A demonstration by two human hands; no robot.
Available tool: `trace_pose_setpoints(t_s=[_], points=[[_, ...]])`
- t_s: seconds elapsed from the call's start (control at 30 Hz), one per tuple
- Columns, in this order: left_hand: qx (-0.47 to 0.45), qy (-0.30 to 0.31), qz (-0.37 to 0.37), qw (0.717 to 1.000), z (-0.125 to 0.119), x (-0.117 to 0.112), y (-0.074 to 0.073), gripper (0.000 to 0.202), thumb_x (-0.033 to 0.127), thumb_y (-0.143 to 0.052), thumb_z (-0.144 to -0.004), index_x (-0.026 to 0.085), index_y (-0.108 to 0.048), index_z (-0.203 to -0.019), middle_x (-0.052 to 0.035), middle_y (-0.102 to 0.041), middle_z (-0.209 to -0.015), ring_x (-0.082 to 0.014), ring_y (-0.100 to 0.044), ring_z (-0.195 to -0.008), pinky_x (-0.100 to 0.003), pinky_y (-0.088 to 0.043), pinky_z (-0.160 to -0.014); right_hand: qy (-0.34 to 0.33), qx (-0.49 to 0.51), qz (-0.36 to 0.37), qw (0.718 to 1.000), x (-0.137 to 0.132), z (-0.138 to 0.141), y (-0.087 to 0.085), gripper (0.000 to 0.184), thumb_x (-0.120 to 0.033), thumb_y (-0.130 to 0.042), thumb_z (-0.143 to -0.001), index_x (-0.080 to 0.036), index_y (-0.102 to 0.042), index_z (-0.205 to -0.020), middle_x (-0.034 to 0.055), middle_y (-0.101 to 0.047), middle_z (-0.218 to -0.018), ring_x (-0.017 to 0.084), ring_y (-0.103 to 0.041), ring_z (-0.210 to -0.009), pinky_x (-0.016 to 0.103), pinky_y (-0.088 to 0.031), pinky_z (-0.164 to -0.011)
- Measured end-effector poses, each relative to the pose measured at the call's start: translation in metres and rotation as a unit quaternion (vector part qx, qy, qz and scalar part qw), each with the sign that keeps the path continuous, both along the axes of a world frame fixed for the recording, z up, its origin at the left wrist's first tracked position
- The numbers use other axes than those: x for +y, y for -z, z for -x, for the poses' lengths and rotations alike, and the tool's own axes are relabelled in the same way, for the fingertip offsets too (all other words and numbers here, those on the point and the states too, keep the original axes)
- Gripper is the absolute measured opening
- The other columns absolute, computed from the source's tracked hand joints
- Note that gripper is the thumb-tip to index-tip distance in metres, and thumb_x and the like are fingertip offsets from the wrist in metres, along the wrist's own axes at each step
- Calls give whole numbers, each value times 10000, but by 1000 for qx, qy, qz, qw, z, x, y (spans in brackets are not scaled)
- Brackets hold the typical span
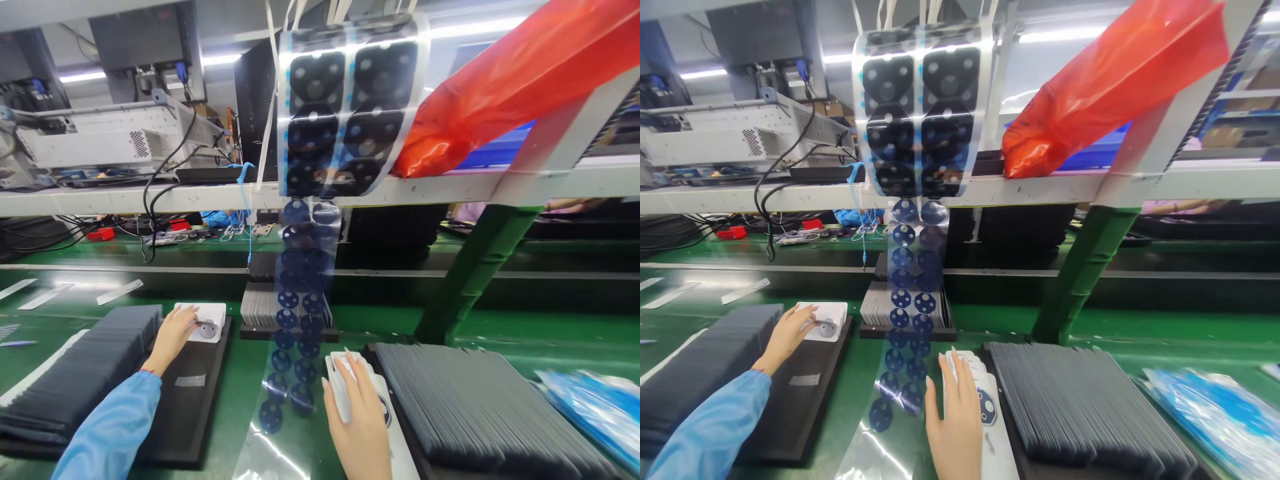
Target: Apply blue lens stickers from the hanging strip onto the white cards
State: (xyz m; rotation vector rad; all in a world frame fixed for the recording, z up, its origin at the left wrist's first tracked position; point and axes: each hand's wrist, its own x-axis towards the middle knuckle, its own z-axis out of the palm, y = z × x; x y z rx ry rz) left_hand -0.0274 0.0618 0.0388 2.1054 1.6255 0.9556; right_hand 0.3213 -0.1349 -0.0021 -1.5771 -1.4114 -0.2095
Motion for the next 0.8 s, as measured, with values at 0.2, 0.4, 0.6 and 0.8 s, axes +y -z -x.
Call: trace_pose_setpoints(t_s=[0.2, 0.4, 0.6, 0.8], points=[[-287, -29, 140, 947, -55, -54, 2, 476, 622, -537, -796, 181, -598, -964, -101, -726, -931, -262, -679, -874, -342, -532, -756, -231, -64, 111, 964, 16, 18, -6, 377, -206, -614, -856, -226, -562, -1229, 78, -613, -1236, 262, -550, -1156, 431, -482, -978], [-433, 81, 393, 807, -120, -102, 39, 381, 499, -743, -692, 137, -653, -769, -59, -672, -641, -169, -631, -546, -251, -495, -524, -245, -129, 171, 946, 22, 41, 13, 809, -219, -788, -655, -225, -430, -1381, 108, -359, -1491, 350, -279, -1379, 582, -252, -1126], [-473, 127, 511, 706, -126, -115, 48, 279, 362, -807, -676, 133, -664, -747, -11, -625, -627, -119, -591, -541, -204, -458, -511, -260, -163, 129, 943, 26, 42, 28, 800, -134, -708, -712, -184, -352, -1427, 126, -363, -1490, 309, -263, -1396, 567, -258, -1132], [-504, 144, 533, 664, -120, -117, 48, 269, 306, -822, -674, 84, -705, -772, -21, -634, -611, -94, -567, -515, -188, -431, -499, -283, -138, 43, 948, 26, 45, 30, 486, -3, -569, -757, -165, -542, -1214, 138, -581, -1275, 279, -507, -1217, 498, -439, -1021]])
